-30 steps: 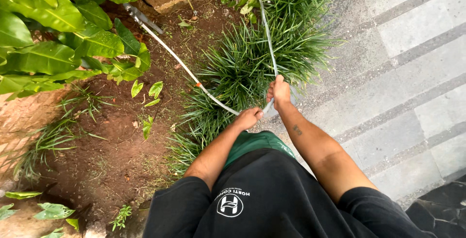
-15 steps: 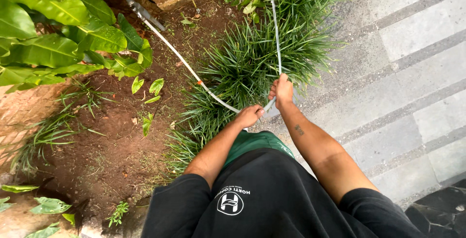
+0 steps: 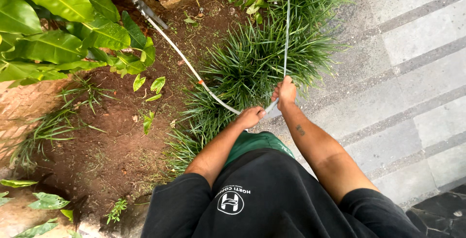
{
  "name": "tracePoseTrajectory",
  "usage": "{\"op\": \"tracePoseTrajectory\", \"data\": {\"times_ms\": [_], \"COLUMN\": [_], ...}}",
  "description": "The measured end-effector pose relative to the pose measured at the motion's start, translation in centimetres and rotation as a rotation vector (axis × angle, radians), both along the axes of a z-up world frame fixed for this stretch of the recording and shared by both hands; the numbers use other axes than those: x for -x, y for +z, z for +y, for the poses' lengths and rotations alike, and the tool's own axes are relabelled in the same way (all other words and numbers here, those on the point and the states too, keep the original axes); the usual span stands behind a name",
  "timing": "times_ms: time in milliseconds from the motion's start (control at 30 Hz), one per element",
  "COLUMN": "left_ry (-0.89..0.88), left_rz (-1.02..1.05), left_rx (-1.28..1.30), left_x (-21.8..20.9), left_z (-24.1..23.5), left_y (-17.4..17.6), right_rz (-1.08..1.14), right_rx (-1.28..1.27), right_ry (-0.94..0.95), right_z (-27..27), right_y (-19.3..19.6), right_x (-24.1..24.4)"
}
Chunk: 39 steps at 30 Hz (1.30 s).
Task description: The person holds a hose and waters plants in an outdoor garden bed by directing a stream of water at the soil and foliage. They move the hose to cover different sections of the bed and occasionally use their hand to move leaves aside.
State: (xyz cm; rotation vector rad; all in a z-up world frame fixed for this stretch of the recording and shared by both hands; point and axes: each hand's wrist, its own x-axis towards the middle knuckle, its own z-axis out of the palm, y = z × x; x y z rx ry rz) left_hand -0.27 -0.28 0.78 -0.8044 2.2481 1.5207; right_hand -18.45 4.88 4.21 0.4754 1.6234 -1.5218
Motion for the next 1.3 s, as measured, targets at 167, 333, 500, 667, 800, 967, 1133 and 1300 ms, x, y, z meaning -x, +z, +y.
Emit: {"op": "tracePoseTrajectory", "data": {"times_ms": [167,333,500,667,800,967,1133,1300], "left_ry": [-0.067,-0.075,-0.115,-0.016,0.075,0.272,0.347,0.319], "left_rz": [0.080,-0.009,-0.023,0.019,0.087,0.105,0.233,0.234], "left_rx": [-0.010,-0.013,0.028,-0.037,-0.047,0.001,0.070,0.087], "left_x": [-0.6,-1.3,-1.5,-1.7,-1.4,-1.2,-0.8,-0.6], "left_z": [1.0,1.5,1.6,1.2,0.6,-0.5,-1.0,-0.9], "left_y": [-1.9,-2.3,-2.2,-1.2,0.0,1.6,2.1,1.9], "right_rz": [-0.055,-0.038,-0.006,0.032,-0.003,0.140,0.140,0.099], "right_rx": [-0.080,-0.128,-0.121,-0.207,-0.118,-0.019,0.004,-0.042], "right_ry": [0.093,0.195,0.282,0.399,0.401,0.389,0.336,0.314], "right_z": [0.5,0.2,-0.6,-1.9,-3.2,-5.4,-6.8,-6.5], "right_y": [-1.7,-3.6,-4.3,-3.9,-3.3,-1.4,0.3,0.1], "right_x": [0.0,-0.3,-1.0,-1.5,-2.0,-2.2,-1.9,-1.3]}}
